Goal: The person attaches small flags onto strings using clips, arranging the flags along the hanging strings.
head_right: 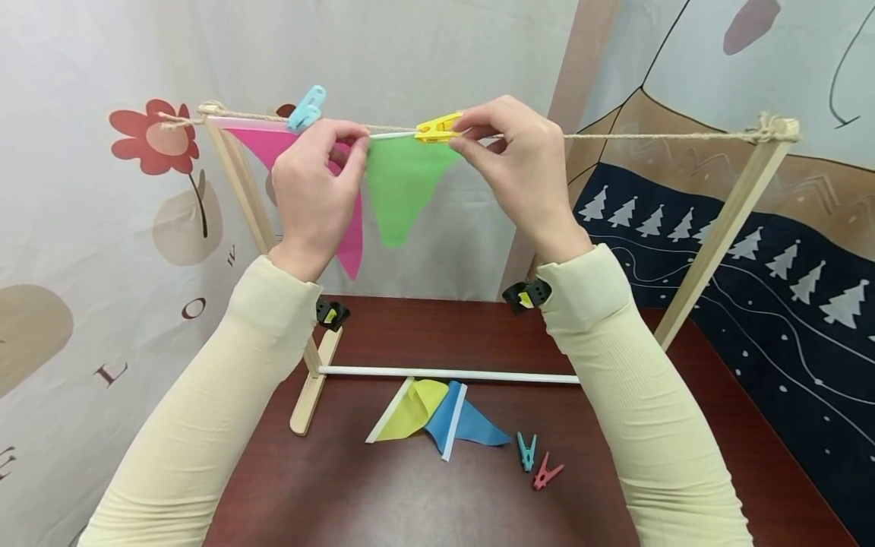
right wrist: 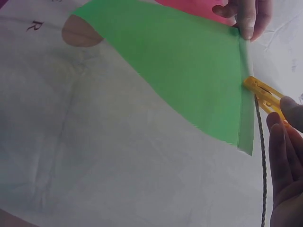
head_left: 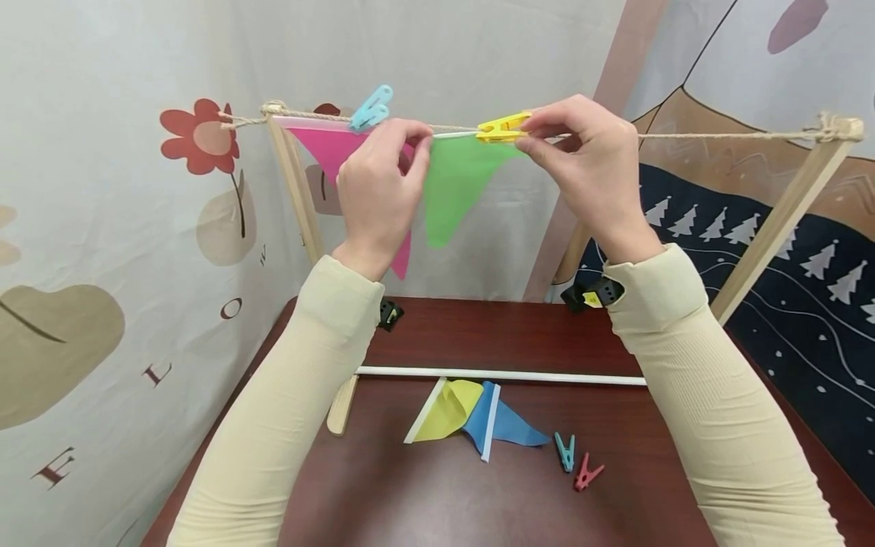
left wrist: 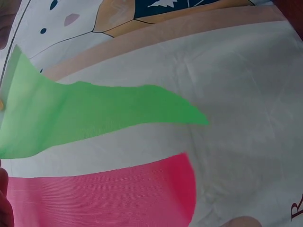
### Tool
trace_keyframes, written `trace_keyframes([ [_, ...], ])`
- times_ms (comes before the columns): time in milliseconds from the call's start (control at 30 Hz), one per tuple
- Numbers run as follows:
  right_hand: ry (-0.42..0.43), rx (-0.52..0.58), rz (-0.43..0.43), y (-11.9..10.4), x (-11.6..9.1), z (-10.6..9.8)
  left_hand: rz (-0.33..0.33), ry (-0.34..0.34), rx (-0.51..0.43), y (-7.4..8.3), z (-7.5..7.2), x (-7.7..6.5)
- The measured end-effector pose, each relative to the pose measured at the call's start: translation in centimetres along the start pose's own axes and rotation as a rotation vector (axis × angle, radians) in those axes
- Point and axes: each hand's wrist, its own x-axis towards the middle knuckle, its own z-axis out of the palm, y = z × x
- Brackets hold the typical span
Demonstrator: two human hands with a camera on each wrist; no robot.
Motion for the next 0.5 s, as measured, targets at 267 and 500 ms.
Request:
trace_keyframes([
  [267, -0.035, 0.086, 0.149, 0.46, 0.01, 0.13, 0.014, -0.011, 0.000, -0.18, -0.03, -0.15],
  [500, -0.049, 0.117, 0.168, 0.32, 0.00, 0.00, 0.015, -0.005, -0.004, -0.32, 0.02, -0.23],
])
